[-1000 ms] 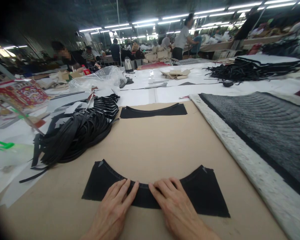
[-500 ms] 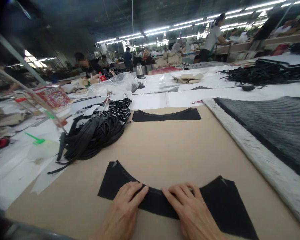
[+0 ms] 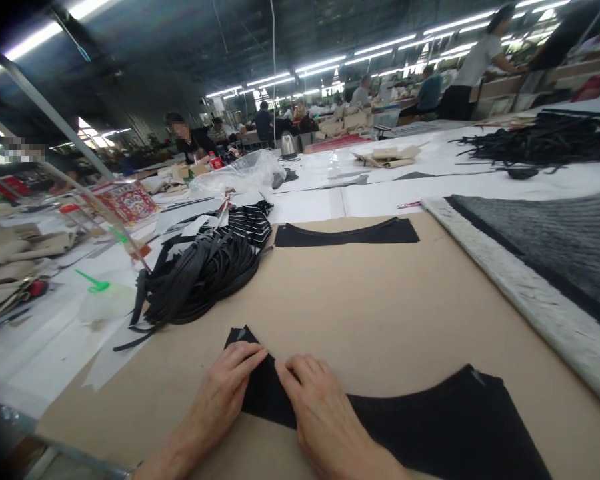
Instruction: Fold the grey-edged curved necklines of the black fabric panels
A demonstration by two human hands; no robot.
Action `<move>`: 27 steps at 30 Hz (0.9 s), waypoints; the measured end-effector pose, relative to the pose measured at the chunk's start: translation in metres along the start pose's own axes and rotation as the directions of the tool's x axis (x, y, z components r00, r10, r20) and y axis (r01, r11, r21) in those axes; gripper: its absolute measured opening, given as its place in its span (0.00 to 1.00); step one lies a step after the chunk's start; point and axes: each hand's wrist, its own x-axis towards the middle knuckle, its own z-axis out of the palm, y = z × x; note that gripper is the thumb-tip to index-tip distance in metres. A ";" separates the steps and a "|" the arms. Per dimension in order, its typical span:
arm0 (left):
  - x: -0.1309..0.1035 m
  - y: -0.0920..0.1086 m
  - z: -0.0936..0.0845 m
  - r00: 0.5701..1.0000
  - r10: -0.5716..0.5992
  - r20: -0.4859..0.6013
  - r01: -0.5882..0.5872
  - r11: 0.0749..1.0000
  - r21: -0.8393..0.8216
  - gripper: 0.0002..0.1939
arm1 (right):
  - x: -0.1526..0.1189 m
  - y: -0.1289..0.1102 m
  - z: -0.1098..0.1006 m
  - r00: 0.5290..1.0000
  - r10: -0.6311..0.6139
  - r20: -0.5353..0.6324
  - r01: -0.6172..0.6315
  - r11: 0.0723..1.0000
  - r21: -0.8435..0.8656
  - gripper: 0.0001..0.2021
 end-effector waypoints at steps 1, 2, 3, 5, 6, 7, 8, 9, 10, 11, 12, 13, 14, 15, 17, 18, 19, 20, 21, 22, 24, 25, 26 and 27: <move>-0.001 0.001 0.001 0.999 0.016 0.028 -0.016 1.000 0.027 0.20 | 0.003 0.000 0.003 1.000 -0.003 0.008 0.003 1.000 -0.029 0.30; -0.002 0.002 0.002 0.998 0.034 0.051 -0.037 0.998 0.056 0.20 | 0.005 0.000 0.006 1.000 -0.006 0.012 0.006 0.998 -0.061 0.30; -0.004 0.003 0.003 0.996 0.054 0.070 -0.060 0.995 0.082 0.20 | 0.007 0.000 0.009 1.000 -0.009 0.014 0.011 0.996 -0.094 0.30; -0.006 0.004 0.005 0.991 0.090 0.098 -0.102 0.987 0.125 0.21 | 0.010 0.001 0.016 1.000 -0.031 -0.002 0.030 0.985 -0.172 0.28; -0.007 0.005 0.005 0.989 0.102 0.105 -0.116 0.983 0.141 0.22 | 0.010 0.002 0.020 0.999 -0.048 -0.016 0.043 0.975 -0.217 0.27; -0.008 0.005 0.005 0.988 0.107 0.107 -0.123 0.981 0.152 0.22 | 0.011 0.003 0.022 0.997 -0.069 -0.033 0.058 0.963 -0.262 0.26; -0.008 0.005 0.005 0.988 0.108 0.107 -0.124 0.980 0.155 0.22 | 0.011 0.003 0.025 0.994 -0.095 -0.052 0.074 0.949 -0.305 0.25; -0.008 0.006 0.004 0.989 0.102 0.109 -0.118 0.982 0.148 0.22 | 0.011 0.004 0.026 0.990 -0.120 -0.070 0.089 0.935 -0.344 0.24; -0.008 0.005 0.003 0.990 0.093 0.108 -0.106 0.986 0.129 0.22 | 0.011 0.004 0.027 0.986 -0.141 -0.087 0.099 0.922 -0.374 0.24; -0.008 0.005 0.002 0.992 0.079 0.102 -0.088 0.991 0.096 0.22 | 0.010 0.004 0.027 0.982 -0.158 -0.101 0.107 0.914 -0.392 0.23; -0.007 0.004 0.000 0.995 0.059 0.084 -0.064 0.997 0.053 0.21 | 0.010 0.004 0.026 0.980 -0.168 -0.109 0.112 0.911 -0.397 0.23; -0.007 0.002 -0.002 0.998 0.034 0.052 -0.034 0.999 0.005 0.20 | 0.010 0.004 0.026 0.979 -0.171 -0.113 0.114 0.912 -0.394 0.24; -0.006 0.000 -0.005 1.000 0.002 0.009 -0.002 0.999 -0.040 0.19 | 0.010 0.004 0.025 0.979 -0.170 -0.113 0.114 0.916 -0.386 0.24; -0.005 -0.003 -0.007 0.999 -0.032 -0.042 0.029 0.997 -0.073 0.18 | 0.010 0.004 0.024 0.979 -0.169 -0.112 0.116 0.919 -0.377 0.25; -0.003 -0.009 -0.011 0.990 -0.083 -0.117 0.074 0.994 -0.080 0.18 | 0.009 0.005 0.023 0.977 -0.177 -0.118 0.121 0.919 -0.375 0.26; -0.003 -0.011 -0.013 0.988 -0.088 -0.128 0.081 0.995 -0.052 0.19 | 0.009 0.005 0.023 0.974 -0.186 -0.131 0.123 0.915 -0.384 0.27; -0.002 -0.013 -0.013 0.990 -0.078 -0.121 0.078 0.997 -0.008 0.20 | 0.008 0.005 0.024 0.969 -0.197 -0.147 0.125 0.910 -0.395 0.27; -0.002 -0.014 -0.013 0.994 -0.060 -0.094 0.065 0.997 0.046 0.21 | 0.008 0.005 0.024 0.965 -0.207 -0.162 0.126 0.905 -0.405 0.27; -0.002 -0.015 -0.013 0.998 -0.035 -0.049 0.039 0.994 0.101 0.23 | 0.007 0.005 0.025 0.960 -0.216 -0.177 0.126 0.902 -0.413 0.27; -0.002 -0.016 -0.012 1.000 -0.009 0.002 0.009 0.988 0.151 0.24 | 0.007 0.005 0.026 0.956 -0.223 -0.189 0.127 0.899 -0.419 0.28; -0.004 -0.016 -0.010 0.996 0.025 0.089 -0.045 0.974 0.222 0.27 | 0.006 0.006 0.028 0.951 -0.230 -0.207 0.124 0.897 -0.423 0.29; -0.004 -0.017 -0.008 0.993 0.033 0.114 -0.059 0.969 0.239 0.27 | 0.006 0.006 0.029 0.951 -0.229 -0.208 0.123 0.897 -0.424 0.29; -0.005 -0.017 -0.008 0.992 0.031 0.124 -0.060 0.969 0.240 0.27 | 0.006 0.006 0.029 0.951 -0.229 -0.206 0.123 0.896 -0.426 0.29; -0.005 -0.018 -0.008 0.993 0.021 0.113 -0.046 0.974 0.224 0.27 | 0.006 0.006 0.029 0.952 -0.229 -0.201 0.125 0.895 -0.428 0.29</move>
